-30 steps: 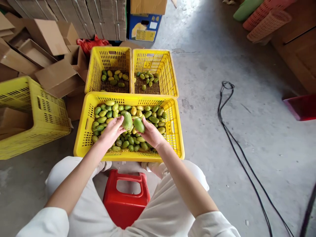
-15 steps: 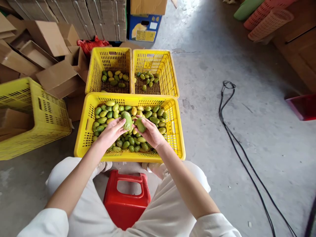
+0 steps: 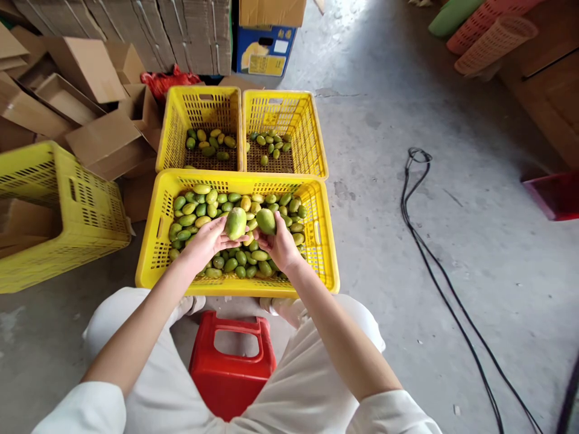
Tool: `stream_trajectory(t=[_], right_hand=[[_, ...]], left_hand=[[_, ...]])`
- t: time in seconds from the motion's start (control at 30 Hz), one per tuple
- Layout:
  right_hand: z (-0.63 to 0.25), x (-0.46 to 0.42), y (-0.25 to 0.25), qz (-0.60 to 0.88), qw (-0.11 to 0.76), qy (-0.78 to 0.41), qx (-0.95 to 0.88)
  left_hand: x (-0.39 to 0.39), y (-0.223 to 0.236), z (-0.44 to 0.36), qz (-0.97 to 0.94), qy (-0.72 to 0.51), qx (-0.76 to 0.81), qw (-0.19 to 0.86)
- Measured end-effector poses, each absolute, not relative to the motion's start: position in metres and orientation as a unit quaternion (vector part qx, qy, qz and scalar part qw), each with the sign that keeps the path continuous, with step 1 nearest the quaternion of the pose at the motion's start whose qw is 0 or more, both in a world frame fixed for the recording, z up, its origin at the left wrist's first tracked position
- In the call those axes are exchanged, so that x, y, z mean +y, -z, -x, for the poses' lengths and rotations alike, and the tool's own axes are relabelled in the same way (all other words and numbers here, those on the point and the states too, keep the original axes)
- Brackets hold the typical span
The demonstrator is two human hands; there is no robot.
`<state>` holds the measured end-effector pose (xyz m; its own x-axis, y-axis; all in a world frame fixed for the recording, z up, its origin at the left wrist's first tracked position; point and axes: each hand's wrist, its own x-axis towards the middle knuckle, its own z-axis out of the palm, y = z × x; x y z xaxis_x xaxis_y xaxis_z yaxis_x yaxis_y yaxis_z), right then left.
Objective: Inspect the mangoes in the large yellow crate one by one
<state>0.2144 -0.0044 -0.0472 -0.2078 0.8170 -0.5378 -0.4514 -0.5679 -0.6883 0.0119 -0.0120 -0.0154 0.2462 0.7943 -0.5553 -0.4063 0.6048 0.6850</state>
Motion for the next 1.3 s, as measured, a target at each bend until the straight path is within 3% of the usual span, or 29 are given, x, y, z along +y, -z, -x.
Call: stream_trajectory(t=[0.53, 0.83, 1.13, 1.3], right_hand=[[-0.218, -0.002, 0.05, 0.449, 0.441, -0.764, -0.142], [-0.218, -0.003, 0.045, 0.444, 0.518, -0.72, -0.131], [-0.216, -0.004, 0.045, 0.441, 0.445, -0.754, -0.195], [-0.216, -0.004, 0.044, 0.429, 0.449, -0.762, -0.183]], left_hand=[[-0.014, 0.011, -0.014, -0.198, -0.411, 0.485, 0.746], [-0.012, 0.009, -0.017, -0.184, -0.431, 0.51, 0.721], [-0.011, 0.007, -0.025, -0.16, -0.422, 0.553, 0.7], [-0.007, 0.006, -0.025, -0.108, -0.425, 0.549, 0.712]])
